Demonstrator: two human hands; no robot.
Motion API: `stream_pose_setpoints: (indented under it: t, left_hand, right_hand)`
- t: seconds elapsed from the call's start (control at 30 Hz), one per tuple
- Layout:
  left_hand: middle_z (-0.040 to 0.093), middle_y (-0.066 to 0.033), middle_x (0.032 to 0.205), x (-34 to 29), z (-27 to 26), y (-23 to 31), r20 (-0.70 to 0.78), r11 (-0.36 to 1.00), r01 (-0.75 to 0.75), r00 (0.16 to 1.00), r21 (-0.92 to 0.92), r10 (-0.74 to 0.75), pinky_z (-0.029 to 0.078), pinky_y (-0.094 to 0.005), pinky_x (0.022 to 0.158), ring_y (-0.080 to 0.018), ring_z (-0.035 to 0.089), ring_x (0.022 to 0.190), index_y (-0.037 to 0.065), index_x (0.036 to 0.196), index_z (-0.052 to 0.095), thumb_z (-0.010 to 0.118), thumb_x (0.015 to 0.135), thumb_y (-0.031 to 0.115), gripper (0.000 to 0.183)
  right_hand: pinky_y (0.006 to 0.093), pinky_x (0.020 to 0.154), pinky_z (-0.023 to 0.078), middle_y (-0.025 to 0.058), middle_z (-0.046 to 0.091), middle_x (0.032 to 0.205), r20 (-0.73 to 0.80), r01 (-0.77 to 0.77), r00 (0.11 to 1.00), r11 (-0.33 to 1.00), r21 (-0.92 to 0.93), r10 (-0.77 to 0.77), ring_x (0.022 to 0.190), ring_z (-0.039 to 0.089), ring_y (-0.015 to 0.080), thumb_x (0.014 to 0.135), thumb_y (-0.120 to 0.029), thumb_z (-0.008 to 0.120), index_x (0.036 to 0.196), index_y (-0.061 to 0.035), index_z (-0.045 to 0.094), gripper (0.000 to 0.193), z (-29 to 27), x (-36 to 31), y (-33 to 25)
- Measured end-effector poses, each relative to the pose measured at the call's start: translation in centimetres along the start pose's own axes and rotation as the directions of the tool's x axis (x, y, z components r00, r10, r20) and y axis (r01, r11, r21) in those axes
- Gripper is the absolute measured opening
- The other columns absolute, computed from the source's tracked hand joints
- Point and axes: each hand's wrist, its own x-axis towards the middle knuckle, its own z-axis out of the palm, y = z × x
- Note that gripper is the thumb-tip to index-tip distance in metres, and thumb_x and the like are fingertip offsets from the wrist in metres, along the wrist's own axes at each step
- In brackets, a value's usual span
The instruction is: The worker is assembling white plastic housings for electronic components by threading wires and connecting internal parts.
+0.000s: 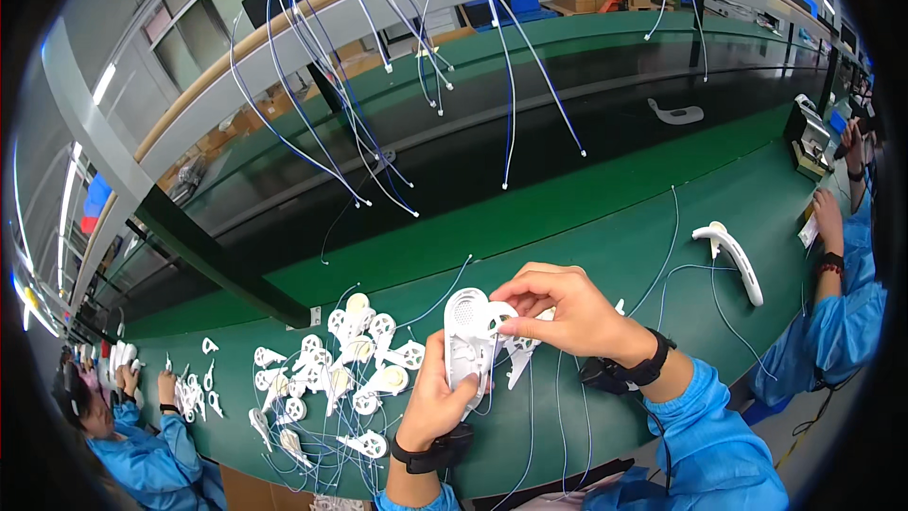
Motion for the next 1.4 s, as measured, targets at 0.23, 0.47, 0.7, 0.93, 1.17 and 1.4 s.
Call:
stream_pose_setpoints:
  t: [0.23,0.47,0.7,0.93,1.17,1.4]
  left_hand:
    - [0.061,-0.0152,0.104,-0.4,0.6,0.3,-0.005,0.999,0.035,0.999,0.030,-0.035,0.055,-0.0315,0.072,-0.0178,0.065,0.079,0.001,0.134,0.030,0.048,0.084,-0.007,0.053]
    - [0.063,-0.0127,0.097,-0.5,1.1,0.7,-0.031,0.992,0.043,0.999,0.116,-0.040,0.054,-0.0294,0.067,-0.0156,0.065,0.074,0.000,0.132,0.036,0.052,0.090,-0.002,0.045]
    - [0.068,-0.0115,0.087,-0.5,1.2,0.6,-0.079,0.995,0.014,0.997,0.103,-0.006,0.054,-0.0290,0.060,-0.0157,0.066,0.066,-0.004,0.116,0.049,0.059,0.091,0.007,0.029]
    - [0.067,-0.0114,0.087,-0.6,1.1,0.6,-0.061,0.991,0.037,0.998,0.126,-0.030,0.054,-0.0284,0.060,-0.0159,0.066,0.067,-0.003,0.119,0.048,0.056,0.091,0.004,0.029]
    - [0.065,-0.0104,0.085,-0.6,1.0,0.5,-0.029,0.978,0.026,0.999,0.207,-0.020,0.054,-0.0276,0.058,-0.0156,0.065,0.065,-0.003,0.119,0.048,0.055,0.093,0.004,0.029]
    - [0.066,-0.0111,0.085,-0.8,0.8,0.2,0.001,0.977,0.032,0.999,0.212,-0.033,0.053,-0.0275,0.058,-0.0159,0.066,0.066,-0.003,0.118,0.050,0.056,0.092,0.007,0.028]
  right_hand:
    - [0.0254,0.072,0.057,0.0099,0.062,0.094,0.030,-0.009,0.999,0.999,-0.034,0.010,0.081,0.065,0.0147,0.080,-0.006,0.077,0.106,0.0041,0.066,0.030,0.6,0.2,0.9]
    - [0.0258,0.069,0.056,0.0101,0.063,0.091,0.007,0.010,1.000,0.998,-0.065,-0.010,0.078,0.066,0.0153,0.080,-0.007,0.077,0.104,0.0046,0.067,0.029,0.6,0.1,1.0]
    - [0.0269,0.064,0.054,0.0097,0.063,0.086,0.032,0.119,0.993,0.973,-0.198,-0.115,0.072,0.063,0.0163,0.078,-0.008,0.077,0.102,0.0035,0.069,0.028,0.6,0.1,0.8]
    - [0.0268,0.065,0.054,0.0096,0.062,0.088,0.048,0.150,0.988,0.976,-0.157,-0.145,0.073,0.061,0.0161,0.079,-0.008,0.077,0.104,0.0026,0.070,0.028,0.8,0.1,1.2]
    - [0.0275,0.064,0.053,0.0090,0.063,0.093,0.030,0.131,0.991,0.950,-0.285,-0.128,0.077,0.062,0.0162,0.078,-0.016,0.079,0.104,-0.0003,0.070,0.032,0.6,0.0,1.2]
    - [0.0268,0.065,0.051,0.0089,0.062,0.101,-0.003,0.100,0.995,0.967,-0.233,-0.103,0.084,0.063,0.0177,0.077,-0.019,0.079,0.120,-0.0029,0.062,0.049,1.1,-0.1,1.2]
